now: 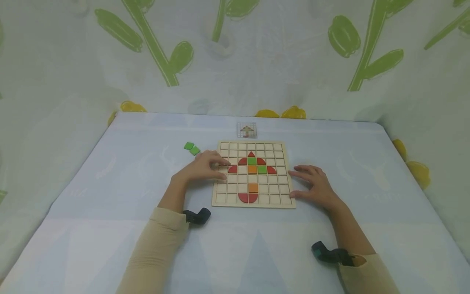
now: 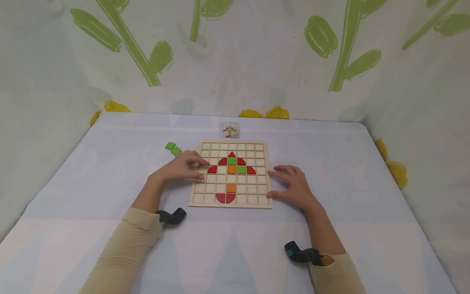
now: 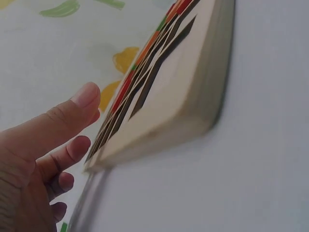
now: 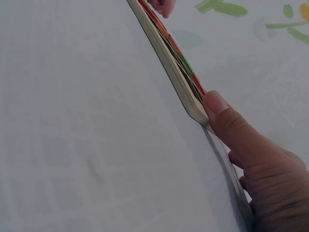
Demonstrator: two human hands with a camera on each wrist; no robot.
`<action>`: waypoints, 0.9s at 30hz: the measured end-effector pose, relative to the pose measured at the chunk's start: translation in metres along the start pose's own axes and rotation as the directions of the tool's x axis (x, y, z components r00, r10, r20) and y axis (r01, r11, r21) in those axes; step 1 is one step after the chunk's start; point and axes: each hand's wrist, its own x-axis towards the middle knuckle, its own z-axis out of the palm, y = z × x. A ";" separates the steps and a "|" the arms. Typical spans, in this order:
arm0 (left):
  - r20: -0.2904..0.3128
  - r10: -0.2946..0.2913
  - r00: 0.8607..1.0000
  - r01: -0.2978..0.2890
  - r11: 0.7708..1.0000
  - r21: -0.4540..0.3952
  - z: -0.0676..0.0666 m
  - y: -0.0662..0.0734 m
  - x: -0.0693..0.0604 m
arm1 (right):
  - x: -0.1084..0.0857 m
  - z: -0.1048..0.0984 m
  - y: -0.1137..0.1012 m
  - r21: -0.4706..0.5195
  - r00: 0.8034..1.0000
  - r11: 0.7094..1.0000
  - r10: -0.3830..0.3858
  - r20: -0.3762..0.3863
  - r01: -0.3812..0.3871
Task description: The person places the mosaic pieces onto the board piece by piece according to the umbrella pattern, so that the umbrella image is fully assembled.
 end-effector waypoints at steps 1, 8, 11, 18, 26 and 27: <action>-0.002 -0.001 1.000 0.001 1.000 0.000 -0.002 -0.002 -0.001 | 0.000 0.000 0.000 0.002 1.000 1.000 0.005 0.002 -0.005; -0.042 -0.051 0.998 0.051 0.999 -0.010 -0.015 -0.014 -0.010 | -0.002 0.001 0.000 0.002 0.999 1.000 0.029 0.019 -0.029; -0.068 -0.052 0.996 0.052 0.999 -0.002 -0.021 -0.022 -0.014 | -0.003 0.001 -0.001 0.004 0.999 1.000 0.031 0.018 -0.031; -0.118 -0.092 0.989 0.091 0.996 -0.015 -0.036 -0.041 -0.026 | -0.001 0.001 -0.001 0.005 1.000 1.000 0.009 0.013 -0.009; -0.137 -0.171 0.976 0.159 0.983 -0.090 -0.047 -0.057 -0.033 | 0.001 0.000 -0.002 -0.003 1.000 1.000 -0.002 0.006 0.002; -0.138 -0.170 0.976 0.159 0.983 -0.091 -0.048 -0.058 -0.032 | 0.001 0.000 -0.002 -0.003 1.000 1.000 -0.006 0.005 0.006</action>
